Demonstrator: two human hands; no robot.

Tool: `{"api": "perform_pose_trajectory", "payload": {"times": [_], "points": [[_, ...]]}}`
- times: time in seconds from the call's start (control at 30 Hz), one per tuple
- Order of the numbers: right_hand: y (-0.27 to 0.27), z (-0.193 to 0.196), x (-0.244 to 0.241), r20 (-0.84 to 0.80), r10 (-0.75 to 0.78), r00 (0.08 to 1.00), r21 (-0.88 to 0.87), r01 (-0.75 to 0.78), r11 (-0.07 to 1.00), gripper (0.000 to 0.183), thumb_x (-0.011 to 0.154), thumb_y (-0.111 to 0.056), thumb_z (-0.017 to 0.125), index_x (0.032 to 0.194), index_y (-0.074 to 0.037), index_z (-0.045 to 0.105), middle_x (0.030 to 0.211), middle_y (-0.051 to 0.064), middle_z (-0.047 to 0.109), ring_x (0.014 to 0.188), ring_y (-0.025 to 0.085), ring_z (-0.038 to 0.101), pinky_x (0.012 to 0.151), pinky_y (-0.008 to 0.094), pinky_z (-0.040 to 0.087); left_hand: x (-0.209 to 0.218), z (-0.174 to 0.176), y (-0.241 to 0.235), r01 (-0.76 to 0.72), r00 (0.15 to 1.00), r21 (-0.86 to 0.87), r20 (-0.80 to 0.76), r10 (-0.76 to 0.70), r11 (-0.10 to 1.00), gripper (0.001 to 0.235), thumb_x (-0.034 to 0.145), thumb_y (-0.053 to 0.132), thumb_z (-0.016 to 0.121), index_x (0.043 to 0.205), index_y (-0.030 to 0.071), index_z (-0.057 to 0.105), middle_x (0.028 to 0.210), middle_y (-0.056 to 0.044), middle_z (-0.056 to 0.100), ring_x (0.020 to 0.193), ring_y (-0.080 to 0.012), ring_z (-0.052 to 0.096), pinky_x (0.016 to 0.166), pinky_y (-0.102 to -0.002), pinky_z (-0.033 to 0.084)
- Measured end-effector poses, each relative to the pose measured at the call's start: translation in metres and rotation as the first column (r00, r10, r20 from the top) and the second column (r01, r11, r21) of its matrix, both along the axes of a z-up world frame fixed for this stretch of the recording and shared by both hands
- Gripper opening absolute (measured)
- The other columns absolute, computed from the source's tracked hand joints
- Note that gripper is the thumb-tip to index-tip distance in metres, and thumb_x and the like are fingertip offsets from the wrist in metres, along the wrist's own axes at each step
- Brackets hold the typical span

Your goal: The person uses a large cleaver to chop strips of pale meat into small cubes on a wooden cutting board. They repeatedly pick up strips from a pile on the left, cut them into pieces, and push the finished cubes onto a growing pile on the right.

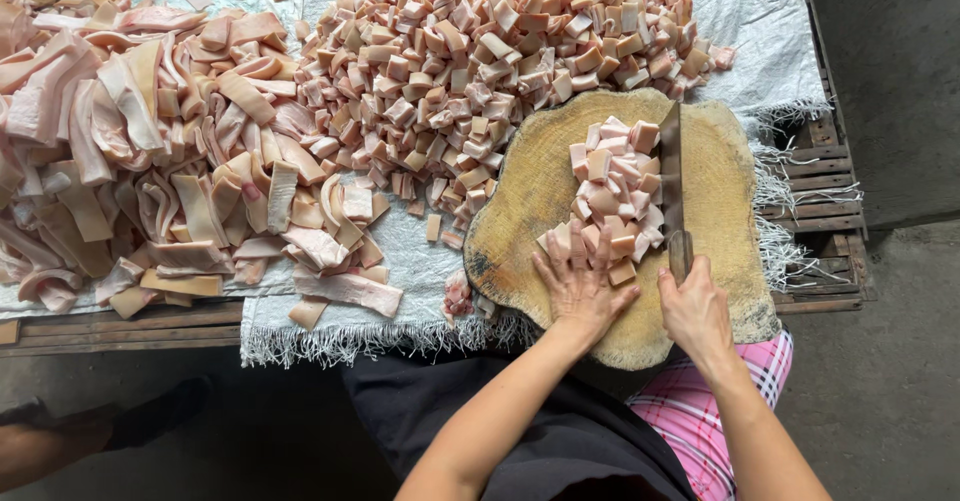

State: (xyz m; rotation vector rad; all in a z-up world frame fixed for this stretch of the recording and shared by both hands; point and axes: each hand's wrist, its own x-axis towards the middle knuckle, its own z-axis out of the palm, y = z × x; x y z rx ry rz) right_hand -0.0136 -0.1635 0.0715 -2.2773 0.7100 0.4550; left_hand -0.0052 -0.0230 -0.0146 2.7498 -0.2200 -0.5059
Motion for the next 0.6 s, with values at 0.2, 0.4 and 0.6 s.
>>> {"api": "perform_pose_trajectory", "payload": {"times": [0.2, 0.4, 0.6], "points": [[0.019, 0.003, 0.01, -0.008, -0.062, 0.998, 0.096, 0.062, 0.993, 0.039, 0.1, -0.032, 0.054, 0.119, 0.001, 0.043, 0.065, 0.023, 0.066, 0.05, 0.035, 0.069, 0.047, 0.048, 0.057, 0.042, -0.065, -0.008, -0.03, 0.858, -0.054, 0.511, 0.053, 0.998, 0.119, 0.08, 0.064, 0.077, 0.167, 0.03, 0.003, 0.172, -0.018, -0.002, 0.156, -0.0495, 0.004, 0.121, -0.075, 0.01], [0.048, -0.013, 0.049, 0.086, -0.016, 0.996, 0.176, 0.001, 0.984, 0.04, 0.098, -0.031, 0.059, 0.113, 0.003, 0.044, 0.063, 0.019, 0.065, 0.048, 0.031, 0.069, 0.044, 0.045, 0.055, 0.095, -0.069, 0.042, -0.086, 0.785, -0.104, 0.605, 0.132, 0.991, 0.113, 0.074, 0.058, 0.083, 0.163, 0.039, 0.016, 0.168, -0.017, 0.014, 0.151, -0.0476, 0.022, 0.12, -0.072, 0.02], [0.102, -0.018, 0.102, 0.069, 0.095, 0.993, 0.222, -0.108, 0.969, 0.033, 0.101, -0.027, 0.054, 0.117, -0.001, 0.041, 0.067, 0.016, 0.064, 0.047, 0.026, 0.064, 0.039, 0.04, 0.055, 0.179, -0.056, 0.121, -0.185, 0.619, -0.238, 0.725, 0.301, 0.953, 0.1, 0.1, 0.023, 0.076, 0.169, 0.042, 0.006, 0.178, -0.013, 0.01, 0.155, -0.0295, 0.024, 0.127, -0.052, 0.031]]}}
